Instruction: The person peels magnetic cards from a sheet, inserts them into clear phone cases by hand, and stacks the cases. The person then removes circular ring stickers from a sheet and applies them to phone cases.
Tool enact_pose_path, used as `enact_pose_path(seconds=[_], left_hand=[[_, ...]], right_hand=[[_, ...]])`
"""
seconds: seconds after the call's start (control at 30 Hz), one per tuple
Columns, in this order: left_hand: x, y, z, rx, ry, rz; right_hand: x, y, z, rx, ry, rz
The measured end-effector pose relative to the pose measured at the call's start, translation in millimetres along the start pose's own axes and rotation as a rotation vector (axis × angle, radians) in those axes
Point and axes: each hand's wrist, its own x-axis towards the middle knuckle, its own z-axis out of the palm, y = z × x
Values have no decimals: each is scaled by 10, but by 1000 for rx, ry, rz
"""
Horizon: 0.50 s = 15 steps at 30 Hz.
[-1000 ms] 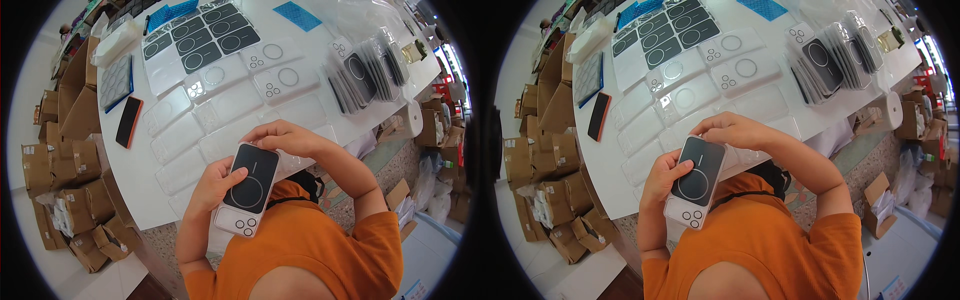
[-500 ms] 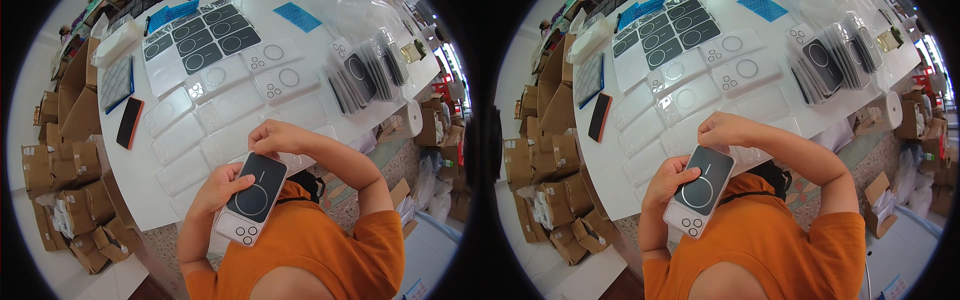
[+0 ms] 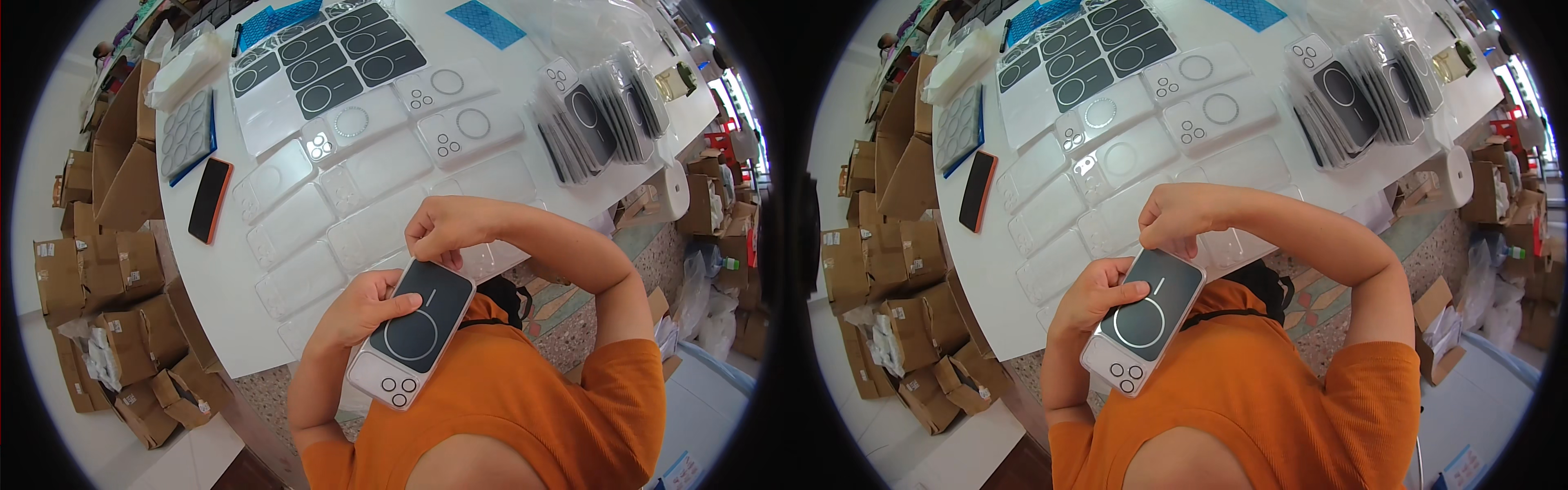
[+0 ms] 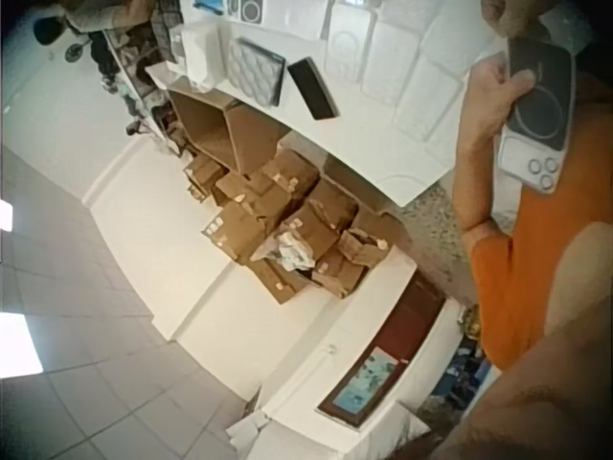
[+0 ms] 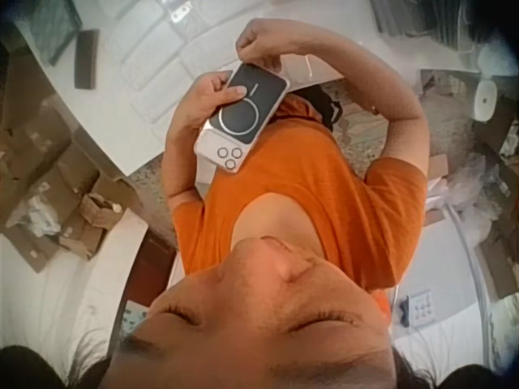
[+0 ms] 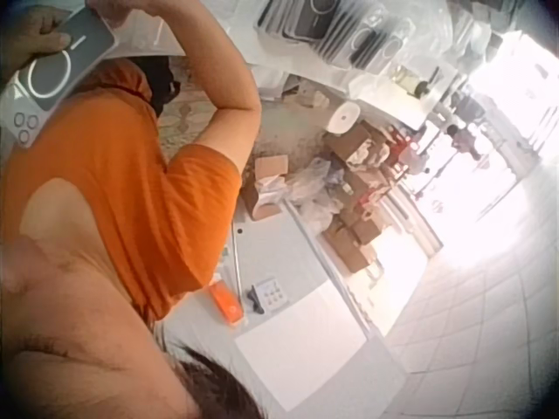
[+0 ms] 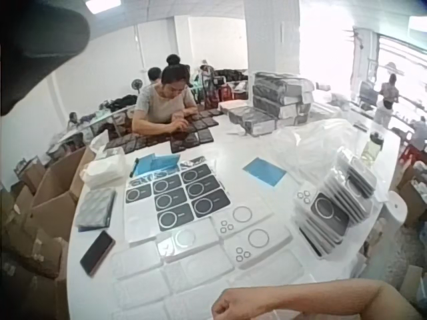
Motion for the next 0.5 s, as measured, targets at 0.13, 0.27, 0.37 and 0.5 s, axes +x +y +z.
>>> enact_pose_path(seconds=[0.13, 0.27, 0.37, 0.5], left_hand=[[7, 10, 3, 14, -4, -2], [18, 23, 0, 22, -7, -17], [20, 26, -10, 32, -5, -26], [39, 43, -10, 49, -1, -40]], right_hand=[[25, -18, 15, -39, -7, 11], [5, 3, -18, -28, -31, 6], [2, -5, -15, -25, -39, 13], [-19, -41, -12, -85, -29, 28]])
